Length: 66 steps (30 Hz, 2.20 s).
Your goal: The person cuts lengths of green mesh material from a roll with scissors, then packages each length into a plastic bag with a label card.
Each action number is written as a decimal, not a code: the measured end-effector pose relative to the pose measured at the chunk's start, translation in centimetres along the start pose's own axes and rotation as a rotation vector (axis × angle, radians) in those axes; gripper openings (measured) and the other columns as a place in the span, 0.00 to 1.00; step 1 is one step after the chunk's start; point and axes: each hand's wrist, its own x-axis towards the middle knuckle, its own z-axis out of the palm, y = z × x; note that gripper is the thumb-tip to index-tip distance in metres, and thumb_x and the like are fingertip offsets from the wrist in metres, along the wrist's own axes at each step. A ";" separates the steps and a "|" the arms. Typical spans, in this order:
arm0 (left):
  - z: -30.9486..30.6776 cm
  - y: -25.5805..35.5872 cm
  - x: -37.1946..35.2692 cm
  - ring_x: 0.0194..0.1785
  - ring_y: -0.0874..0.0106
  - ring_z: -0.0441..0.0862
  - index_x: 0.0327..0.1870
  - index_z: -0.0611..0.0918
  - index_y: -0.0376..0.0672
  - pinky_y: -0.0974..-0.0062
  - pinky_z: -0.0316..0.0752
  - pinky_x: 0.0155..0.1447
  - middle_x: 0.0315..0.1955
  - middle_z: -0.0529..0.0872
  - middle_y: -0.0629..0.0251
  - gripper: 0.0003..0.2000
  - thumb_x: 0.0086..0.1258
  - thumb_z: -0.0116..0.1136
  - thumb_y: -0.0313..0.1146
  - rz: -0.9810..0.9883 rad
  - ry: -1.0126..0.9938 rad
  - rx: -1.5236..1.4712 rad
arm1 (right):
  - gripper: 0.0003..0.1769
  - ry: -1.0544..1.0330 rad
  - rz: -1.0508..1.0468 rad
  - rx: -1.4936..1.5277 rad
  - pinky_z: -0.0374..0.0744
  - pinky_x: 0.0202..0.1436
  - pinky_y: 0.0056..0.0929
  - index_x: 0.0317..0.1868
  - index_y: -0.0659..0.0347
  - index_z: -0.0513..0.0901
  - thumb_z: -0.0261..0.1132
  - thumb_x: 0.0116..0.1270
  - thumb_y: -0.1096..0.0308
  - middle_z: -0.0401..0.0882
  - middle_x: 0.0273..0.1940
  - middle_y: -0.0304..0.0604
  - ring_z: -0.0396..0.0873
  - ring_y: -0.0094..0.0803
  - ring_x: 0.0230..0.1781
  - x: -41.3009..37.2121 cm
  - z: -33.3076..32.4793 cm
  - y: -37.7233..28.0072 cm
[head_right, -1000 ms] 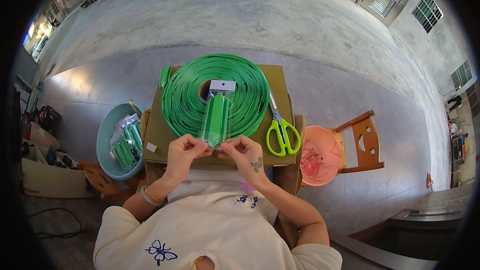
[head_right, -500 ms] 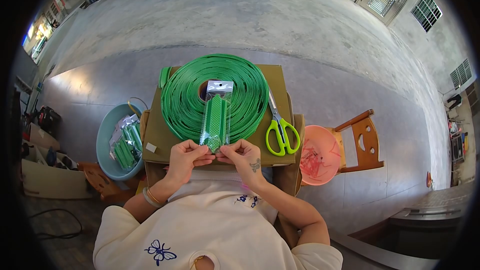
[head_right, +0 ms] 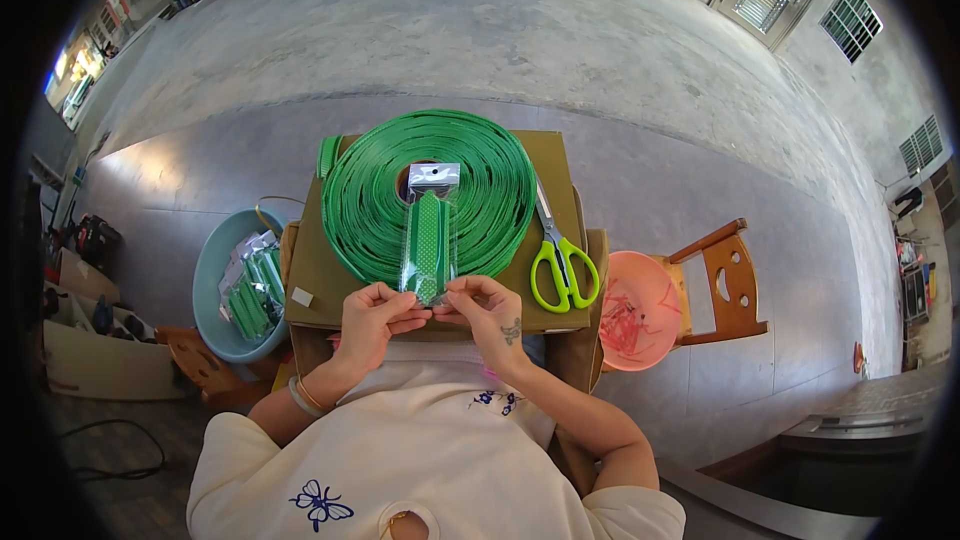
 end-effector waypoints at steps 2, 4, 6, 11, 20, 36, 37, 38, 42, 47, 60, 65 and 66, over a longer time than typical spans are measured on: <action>0.1 0.0 0.0 0.33 0.65 0.85 0.28 0.76 0.34 0.74 0.83 0.38 0.28 0.83 0.52 0.04 0.63 0.57 0.23 0.013 0.001 0.004 | 0.04 0.015 0.027 -0.019 0.83 0.41 0.29 0.34 0.67 0.74 0.58 0.65 0.74 0.78 0.31 0.44 0.81 0.29 0.34 -0.1 0.2 0.1; 0.3 -0.1 0.0 0.32 0.66 0.85 0.28 0.75 0.34 0.75 0.83 0.38 0.28 0.83 0.52 0.05 0.63 0.57 0.23 0.039 0.003 0.024 | 0.06 0.046 -0.015 0.001 0.83 0.41 0.28 0.38 0.69 0.73 0.57 0.66 0.73 0.78 0.32 0.44 0.81 0.30 0.34 -0.3 0.6 0.3; 0.5 0.2 -0.3 0.33 0.66 0.85 0.28 0.75 0.34 0.75 0.83 0.38 0.28 0.83 0.52 0.05 0.63 0.56 0.22 0.100 0.016 0.102 | 0.08 0.064 -0.048 0.040 0.83 0.41 0.28 0.41 0.69 0.71 0.57 0.66 0.72 0.78 0.32 0.44 0.80 0.30 0.34 -0.3 0.7 0.2; 0.5 0.2 -0.7 0.33 0.66 0.85 0.27 0.73 0.33 0.76 0.83 0.38 0.29 0.82 0.52 0.06 0.63 0.56 0.22 0.218 -0.023 0.195 | 0.10 -0.001 0.045 0.054 0.83 0.39 0.26 0.42 0.63 0.64 0.58 0.66 0.73 0.78 0.32 0.43 0.79 0.26 0.34 0.9 0.9 -0.5; 0.7 1.1 -0.7 0.31 0.62 0.84 0.42 0.67 0.34 0.75 0.82 0.33 0.28 0.82 0.51 0.08 0.67 0.50 0.24 0.261 -0.110 0.026 | 0.15 -0.052 -0.196 -0.047 0.81 0.36 0.21 0.38 0.61 0.63 0.63 0.60 0.79 0.79 0.30 0.43 0.78 0.23 0.31 0.7 1.6 -1.6; 0.5 3.0 0.3 0.22 0.76 0.80 0.29 0.77 0.30 0.82 0.77 0.23 0.25 0.80 0.62 0.10 0.66 0.56 0.30 0.196 -0.166 0.284 | 0.14 -0.039 -0.255 -0.192 0.81 0.37 0.21 0.40 0.63 0.62 0.61 0.61 0.79 0.79 0.30 0.45 0.80 0.25 0.31 0.5 1.7 -1.3; 0.5 3.1 0.3 0.23 0.76 0.81 0.30 0.77 0.30 0.82 0.78 0.24 0.25 0.80 0.63 0.09 0.67 0.55 0.29 0.208 -0.185 0.257 | 0.13 -0.032 -0.256 -0.163 0.81 0.37 0.20 0.39 0.63 0.63 0.61 0.62 0.79 0.79 0.31 0.45 0.80 0.24 0.31 0.6 1.7 -1.3; 0.5 3.1 0.3 0.24 0.76 0.81 0.30 0.77 0.30 0.82 0.79 0.26 0.25 0.80 0.63 0.08 0.67 0.54 0.27 0.219 -0.196 0.276 | 0.13 -0.027 -0.256 -0.135 0.80 0.37 0.19 0.39 0.64 0.63 0.61 0.62 0.78 0.79 0.31 0.44 0.79 0.24 0.32 0.6 1.7 -1.4; 0.2 2.7 0.5 0.27 0.76 0.82 0.32 0.76 0.29 0.81 0.80 0.29 0.25 0.80 0.64 0.06 0.68 0.51 0.24 0.304 -0.198 0.346 | 0.11 -0.050 -0.281 -0.161 0.80 0.38 0.20 0.41 0.65 0.64 0.59 0.64 0.77 0.80 0.32 0.45 0.80 0.25 0.32 0.7 1.5 -0.8; -1.0 3.6 0.6 0.25 0.76 0.81 0.35 0.75 0.32 0.82 0.78 0.26 0.26 0.81 0.62 0.04 0.68 0.50 0.24 0.440 -0.076 0.551 | 0.10 -0.072 -0.315 -0.243 0.80 0.38 0.24 0.44 0.66 0.64 0.57 0.66 0.77 0.80 0.34 0.49 0.80 0.28 0.33 0.6 1.9 -1.1; -35.4 2.9 3.5 0.23 0.60 0.80 0.39 0.77 0.32 0.64 0.73 0.29 0.24 0.80 0.51 0.12 0.64 0.53 0.34 0.233 0.969 1.286 | 0.07 0.329 -0.393 -0.717 0.76 0.30 0.20 0.41 0.67 0.72 0.56 0.65 0.72 0.81 0.29 0.44 0.79 0.25 0.27 2.4 -7.1 -9.5; -28.8 5.3 1.0 0.38 0.54 0.82 0.40 0.77 0.31 0.60 0.75 0.40 0.33 0.82 0.43 0.14 0.62 0.57 0.35 -0.051 0.828 1.477 | 0.12 0.448 -0.369 -1.210 0.72 0.28 0.31 0.29 0.68 0.77 0.62 0.59 0.65 0.78 0.22 0.48 0.77 0.35 0.23 1.7 -9.9 -9.4; -27.9 6.0 1.9 0.40 0.53 0.81 0.42 0.77 0.31 0.60 0.74 0.42 0.34 0.82 0.43 0.15 0.62 0.57 0.35 0.167 0.818 1.633 | 0.12 0.423 -0.358 -1.271 0.72 0.28 0.32 0.29 0.68 0.77 0.62 0.58 0.65 0.78 0.22 0.48 0.77 0.37 0.23 1.5 -10.2 -9.2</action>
